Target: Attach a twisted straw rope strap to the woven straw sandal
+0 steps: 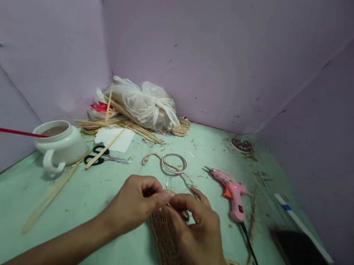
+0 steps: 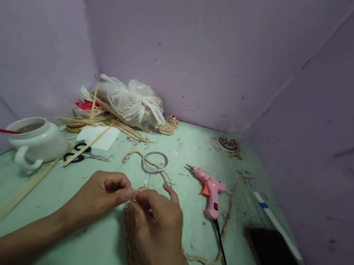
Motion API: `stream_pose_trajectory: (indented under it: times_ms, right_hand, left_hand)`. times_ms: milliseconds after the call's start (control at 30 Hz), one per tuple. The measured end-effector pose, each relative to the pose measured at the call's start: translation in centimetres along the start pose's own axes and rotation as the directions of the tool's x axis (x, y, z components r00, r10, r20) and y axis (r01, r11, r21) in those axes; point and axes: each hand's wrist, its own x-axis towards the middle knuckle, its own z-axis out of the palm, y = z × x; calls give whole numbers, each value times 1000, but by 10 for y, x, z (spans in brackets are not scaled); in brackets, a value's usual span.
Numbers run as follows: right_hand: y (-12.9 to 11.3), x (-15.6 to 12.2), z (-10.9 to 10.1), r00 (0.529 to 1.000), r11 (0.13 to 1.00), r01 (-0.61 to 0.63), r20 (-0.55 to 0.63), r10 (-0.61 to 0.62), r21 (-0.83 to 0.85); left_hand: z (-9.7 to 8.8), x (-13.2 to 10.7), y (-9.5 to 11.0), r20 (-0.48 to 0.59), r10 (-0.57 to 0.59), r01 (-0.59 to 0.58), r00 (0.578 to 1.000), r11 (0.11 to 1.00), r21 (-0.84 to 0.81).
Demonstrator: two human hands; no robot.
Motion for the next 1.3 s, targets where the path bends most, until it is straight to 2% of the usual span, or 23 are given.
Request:
stream_pose_trajectory:
  times_ms: [67,167,267,333,433,467,500,533,633,700,800,867,933,1067,1167,1233,1267,1300]
  right_hand:
    - [0,-1,1,999,999,32,23,-31,-37]
    - [-4,1,-1,996,999,-38,77,36,20]
    - [-9,6,-5,975,967,-187,154,161,174]
    - [-11,9,-6,946,919,-292,224,235,266]
    - [-9,12,-6,913,884,-362,305,272,294]
    - [-8,12,-5,910,886,-365,312,274,287]
    - [-7,12,-5,912,888,-363,300,279,281]
    - [-6,12,-5,921,892,-357,265,287,276]
    - [-7,11,-9,946,915,-324,79,314,241]
    - [-10,11,-12,962,942,-265,-2,272,205]
    - [-12,11,-14,992,974,-128,6,130,189]
    - [-12,11,-13,994,974,-104,60,94,199]
    - [-10,12,-11,979,961,-175,146,146,216]
    - [-7,11,-9,910,900,-355,314,271,252]
    - [-6,12,-10,898,886,-399,295,326,235]
    - [-6,12,-10,892,880,-427,261,370,210]
    - [-6,12,-10,886,874,-441,252,388,205]
    - [-7,13,-10,882,869,-451,248,400,204]
  left_hand:
    - [0,-1,-2,-19,11,-10,1000,1000,29]
    - [-2,-1,-3,-38,73,-70,997,995,75]
    - [-2,-3,-5,-27,258,-251,966,956,154]
    - [-1,-5,-7,27,438,-435,899,879,195]
    - [0,-7,-9,124,651,-663,749,729,170]
    - [1,-7,-10,139,681,-695,719,703,150]
    - [1,-7,-10,143,686,-701,713,700,136]
    - [0,-6,-11,131,666,-679,734,722,134]
    - [-3,-1,-12,23,516,-513,856,845,151]
    - [-5,4,-14,-35,441,-432,897,889,149]
    - [-6,7,-16,-40,443,-435,896,891,133]
    - [-4,6,-16,-40,480,-471,876,872,133]
    - [0,3,-16,-56,515,-504,856,853,135]
    - [1,1,-13,-71,550,-537,832,831,142]
    - [-19,8,-8,-51,486,-472,873,865,173]
    - [-46,15,-6,-140,385,-344,912,905,250]
    - [-61,20,-7,-205,346,-255,915,893,371]
    - [-76,24,-10,-235,338,-161,911,817,553]
